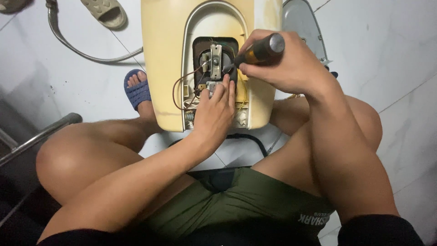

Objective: Using a screwdriver to tighten and adjust screws on the internal components of an appliance.

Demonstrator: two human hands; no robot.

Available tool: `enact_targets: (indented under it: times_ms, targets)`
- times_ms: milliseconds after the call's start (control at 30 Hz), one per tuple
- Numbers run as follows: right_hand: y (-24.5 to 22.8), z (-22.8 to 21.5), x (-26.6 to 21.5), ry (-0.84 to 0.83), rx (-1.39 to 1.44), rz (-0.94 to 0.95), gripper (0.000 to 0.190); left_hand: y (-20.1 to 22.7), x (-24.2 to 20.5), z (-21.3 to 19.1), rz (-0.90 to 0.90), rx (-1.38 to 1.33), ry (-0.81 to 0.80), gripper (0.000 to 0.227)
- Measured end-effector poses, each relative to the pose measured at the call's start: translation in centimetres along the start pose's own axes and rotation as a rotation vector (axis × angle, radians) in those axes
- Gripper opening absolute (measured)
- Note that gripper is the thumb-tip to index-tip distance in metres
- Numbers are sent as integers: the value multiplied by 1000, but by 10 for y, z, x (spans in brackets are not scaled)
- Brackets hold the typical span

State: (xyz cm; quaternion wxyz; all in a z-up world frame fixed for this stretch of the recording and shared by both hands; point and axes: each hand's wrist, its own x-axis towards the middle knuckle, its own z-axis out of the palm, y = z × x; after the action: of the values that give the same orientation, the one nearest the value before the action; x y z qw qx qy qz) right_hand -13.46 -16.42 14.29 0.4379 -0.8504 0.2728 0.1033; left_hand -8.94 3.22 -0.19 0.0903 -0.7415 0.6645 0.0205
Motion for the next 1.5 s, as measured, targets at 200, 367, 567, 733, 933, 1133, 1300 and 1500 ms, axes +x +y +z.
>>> enact_targets:
  times_ms: [200, 367, 567, 733, 933, 1133, 1300, 1500]
  targets:
    - [-5, 8, 2, 74, 85, 57, 6, 2, 1, -4, 23, 51, -76, 58]
    - [-3, 15, 5, 92, 1, 102, 8, 1, 2, -7, 27, 45, -119, 60]
    - [-12, 17, 6, 89, 103, 127, 9, 0, 2, -9, 36, 60, -142, 60]
    - [-8, 20, 9, 81, 53, 137, 9, -1, 1, -10, 39, 75, -130, 61]
    - [-8, 21, 9, 81, 104, 154, 12, 0, 2, -6, 35, 66, -131, 60]
    - [-6, 21, 9, 88, 71, 139, 10, 1, 3, -6, 26, 51, -140, 61]
    - [-12, 20, 8, 77, 63, 145, 10, 2, 2, -5, 32, 53, -143, 61]
    - [0, 24, 11, 95, -17, 78, 13, 2, 2, -6, 36, 42, -137, 61]
